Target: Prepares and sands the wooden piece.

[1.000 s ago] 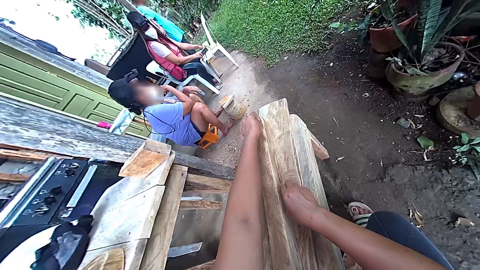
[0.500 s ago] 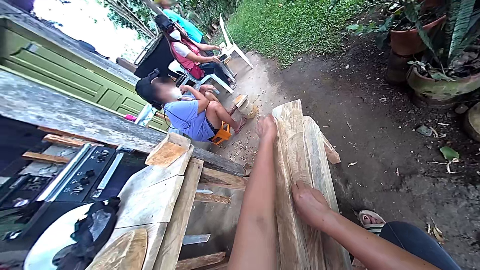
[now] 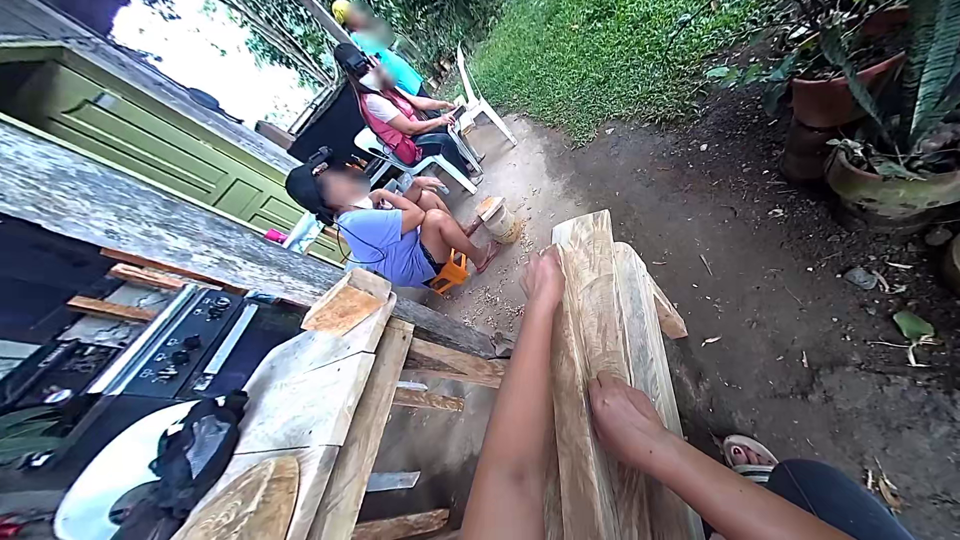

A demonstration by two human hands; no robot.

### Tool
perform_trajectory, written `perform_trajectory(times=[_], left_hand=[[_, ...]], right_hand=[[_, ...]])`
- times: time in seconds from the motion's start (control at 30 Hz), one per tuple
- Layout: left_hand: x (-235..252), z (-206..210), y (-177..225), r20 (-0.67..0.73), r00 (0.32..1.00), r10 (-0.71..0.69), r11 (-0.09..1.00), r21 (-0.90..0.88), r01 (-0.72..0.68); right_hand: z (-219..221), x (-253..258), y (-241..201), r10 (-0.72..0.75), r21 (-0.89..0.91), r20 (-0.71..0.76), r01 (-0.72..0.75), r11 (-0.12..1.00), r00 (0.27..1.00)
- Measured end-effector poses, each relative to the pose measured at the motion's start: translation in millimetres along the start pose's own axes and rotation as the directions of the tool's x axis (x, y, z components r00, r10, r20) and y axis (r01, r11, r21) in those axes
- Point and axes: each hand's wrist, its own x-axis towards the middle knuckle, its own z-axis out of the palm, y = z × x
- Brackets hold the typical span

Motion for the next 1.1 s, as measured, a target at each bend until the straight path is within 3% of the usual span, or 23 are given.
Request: perform_trajectory(times=[0.27,0.57,0.73,1.1], left_hand=[[26,-9,1,0.061,0.997,-0.037,0.992,-0.119,0.044],[-4,-11,-16,0.118,0.992,0.035,0.994,-0.106,-0.022],[-26,-6,-13,0.045,0.998,0.052,0.996,-0.078,-0.049],[-83,9,-35,0.047,0.998,0.032,0.99,-0.138,-0.025]], right_hand=[[3,-1,0,-0.011,-0.05,-0.031,0.01,0.999,0.999],[3,-1,-1,-0.009,-0.064,-0.022,0.008,0.998,1.0],[4,0,-2,0.006,-0.07,-0.04,-0.009,0.998,0.999],[3,1,-7,0.058,-0.047,-0.073,-0.061,0.997,0.996]])
